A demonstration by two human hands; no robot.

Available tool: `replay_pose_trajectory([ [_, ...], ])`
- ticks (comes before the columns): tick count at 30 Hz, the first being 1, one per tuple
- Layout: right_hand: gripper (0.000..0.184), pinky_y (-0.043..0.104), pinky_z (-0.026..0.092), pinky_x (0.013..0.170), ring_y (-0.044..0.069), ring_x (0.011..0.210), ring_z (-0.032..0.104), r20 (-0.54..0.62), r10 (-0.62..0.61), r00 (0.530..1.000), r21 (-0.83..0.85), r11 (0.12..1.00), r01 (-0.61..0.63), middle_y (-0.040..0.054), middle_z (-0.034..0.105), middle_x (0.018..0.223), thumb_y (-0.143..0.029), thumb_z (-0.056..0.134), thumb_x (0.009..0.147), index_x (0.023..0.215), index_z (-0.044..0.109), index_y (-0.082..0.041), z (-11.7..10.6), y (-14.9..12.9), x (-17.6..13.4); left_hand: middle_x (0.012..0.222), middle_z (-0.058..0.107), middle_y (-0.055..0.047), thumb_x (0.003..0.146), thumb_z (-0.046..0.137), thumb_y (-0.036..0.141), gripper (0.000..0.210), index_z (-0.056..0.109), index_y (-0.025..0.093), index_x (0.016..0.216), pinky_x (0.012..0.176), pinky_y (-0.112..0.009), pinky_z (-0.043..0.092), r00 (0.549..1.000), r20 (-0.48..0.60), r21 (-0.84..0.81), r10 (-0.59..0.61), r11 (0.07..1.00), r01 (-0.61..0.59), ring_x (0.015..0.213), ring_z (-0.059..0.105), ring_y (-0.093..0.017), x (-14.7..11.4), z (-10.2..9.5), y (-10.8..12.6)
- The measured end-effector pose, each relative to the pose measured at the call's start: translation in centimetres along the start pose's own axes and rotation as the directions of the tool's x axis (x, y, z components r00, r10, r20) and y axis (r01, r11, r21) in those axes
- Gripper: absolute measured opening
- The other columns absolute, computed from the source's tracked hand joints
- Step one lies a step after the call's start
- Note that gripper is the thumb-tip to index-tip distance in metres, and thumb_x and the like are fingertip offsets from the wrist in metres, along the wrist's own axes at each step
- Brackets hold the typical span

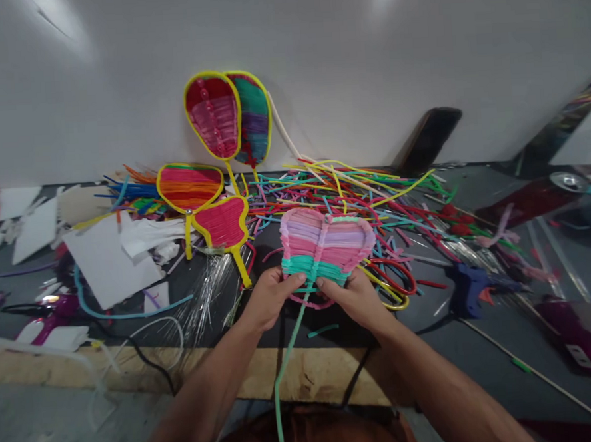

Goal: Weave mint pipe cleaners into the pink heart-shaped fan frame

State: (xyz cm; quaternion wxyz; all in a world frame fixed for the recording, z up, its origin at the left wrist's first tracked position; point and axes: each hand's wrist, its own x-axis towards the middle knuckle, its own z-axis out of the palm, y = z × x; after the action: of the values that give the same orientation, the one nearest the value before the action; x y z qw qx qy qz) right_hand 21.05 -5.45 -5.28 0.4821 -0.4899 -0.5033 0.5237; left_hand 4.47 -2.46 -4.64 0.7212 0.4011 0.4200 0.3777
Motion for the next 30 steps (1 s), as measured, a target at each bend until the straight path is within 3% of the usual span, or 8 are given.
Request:
replay_pose_trajectory([
  [4,0.020,0.027,0.043,0.059,0.015,0.059,0.052,0.033,0.029,0.999,0.053,0.998,-0.030,-0.0008,0.061,0.065,-0.039,0.062,0.078,0.073,0.064,-0.021,0.2,-0.2,0.1,0.075,0.072,-0.003,0.063,0.077,0.030,0.023,0.072,0.015,0.079,0.079,-0.032,0.049,0.997,-0.070,-0.033,0.020,0.999,-0.022,0.072,0.065,-0.018,0.0,0.4,0.0],
  [7,0.022,0.026,0.042,0.054,0.013,0.055,0.048,-0.085,0.042,0.996,0.093,0.995,-0.034,-0.0018,0.056,0.063,-0.043,0.057,0.081,0.078,0.061,-0.021,0.0,-0.4,0.3,0.071,0.071,-0.001,0.062,0.077,0.030,0.021,0.071,0.016,0.077,0.077,-0.031,0.049,0.981,-0.175,-0.072,0.079,0.993,-0.093,0.069,0.064,-0.015,0.1,0.4,0.2],
  [9,0.018,0.026,0.043,0.057,0.013,0.060,0.049,-0.258,-0.057,0.964,0.006,0.998,0.061,-0.0009,0.055,0.071,-0.039,0.057,0.083,0.089,0.058,-0.023,-0.3,-0.5,0.3,0.069,0.070,0.000,0.064,0.076,0.031,0.020,0.068,0.016,0.075,0.074,-0.031,0.050,0.962,-0.240,-0.082,0.134,0.984,-0.157,0.065,0.063,-0.014,0.2,0.4,0.1],
  [11,0.017,0.029,0.045,0.067,0.016,0.073,0.053,-0.342,-0.288,0.894,-0.250,0.946,0.208,0.0026,0.055,0.084,-0.033,0.058,0.083,0.098,0.057,-0.024,-0.7,-0.4,0.2,0.070,0.070,0.000,0.066,0.075,0.031,0.020,0.066,0.016,0.075,0.069,-0.031,0.051,0.949,-0.272,-0.093,0.157,0.978,-0.189,0.062,0.062,-0.014,0.2,0.5,-0.2],
  [14,0.022,0.037,0.044,0.080,0.020,0.088,0.052,-0.134,-0.598,0.790,-0.637,0.663,0.393,0.0062,0.057,0.095,-0.024,0.060,0.082,0.103,0.060,-0.024,-0.9,-0.4,0.0,0.075,0.070,0.000,0.067,0.073,0.031,0.020,0.067,0.016,0.079,0.069,-0.030,0.051,0.941,-0.285,-0.089,0.184,0.972,-0.217,0.066,0.062,-0.014,0.2,1.0,-0.9],
  [17,0.026,0.039,0.043,0.081,0.021,0.089,0.052,0.078,-0.647,0.759,-0.758,0.456,0.467,0.0068,0.059,0.095,-0.022,0.064,0.079,0.106,0.062,-0.023,-0.8,-0.3,0.0,0.078,0.070,0.000,0.070,0.072,0.028,0.016,0.069,0.016,0.080,0.076,-0.028,0.049,0.936,-0.273,-0.067,0.222,0.966,-0.249,0.072,0.061,-0.012,0.1,1.4,-1.6],
  [24,0.020,0.038,0.040,0.082,0.021,0.090,0.049,0.143,-0.689,0.710,-0.811,0.330,0.483,0.0033,0.065,0.090,-0.018,0.067,0.077,0.094,0.065,-0.026,-0.5,-0.3,0.0,0.074,0.069,0.000,0.068,0.073,0.028,0.015,0.069,0.016,0.077,0.074,-0.028,0.049,0.953,-0.261,-0.149,0.152,0.969,-0.196,0.069,0.060,-0.012,0.0,1.7,-1.7],
  [30,0.014,0.038,0.038,0.081,0.021,0.089,0.049,0.184,-0.715,0.674,-0.834,0.250,0.493,0.0019,0.068,0.088,-0.018,0.067,0.077,0.089,0.065,-0.025,-0.4,-0.4,0.0,0.075,0.069,0.000,0.072,0.071,0.030,0.018,0.068,0.016,0.082,0.073,-0.026,0.048,0.952,-0.256,-0.134,0.166,0.969,-0.205,0.070,0.060,-0.012,-0.2,2.0,-1.6],
])
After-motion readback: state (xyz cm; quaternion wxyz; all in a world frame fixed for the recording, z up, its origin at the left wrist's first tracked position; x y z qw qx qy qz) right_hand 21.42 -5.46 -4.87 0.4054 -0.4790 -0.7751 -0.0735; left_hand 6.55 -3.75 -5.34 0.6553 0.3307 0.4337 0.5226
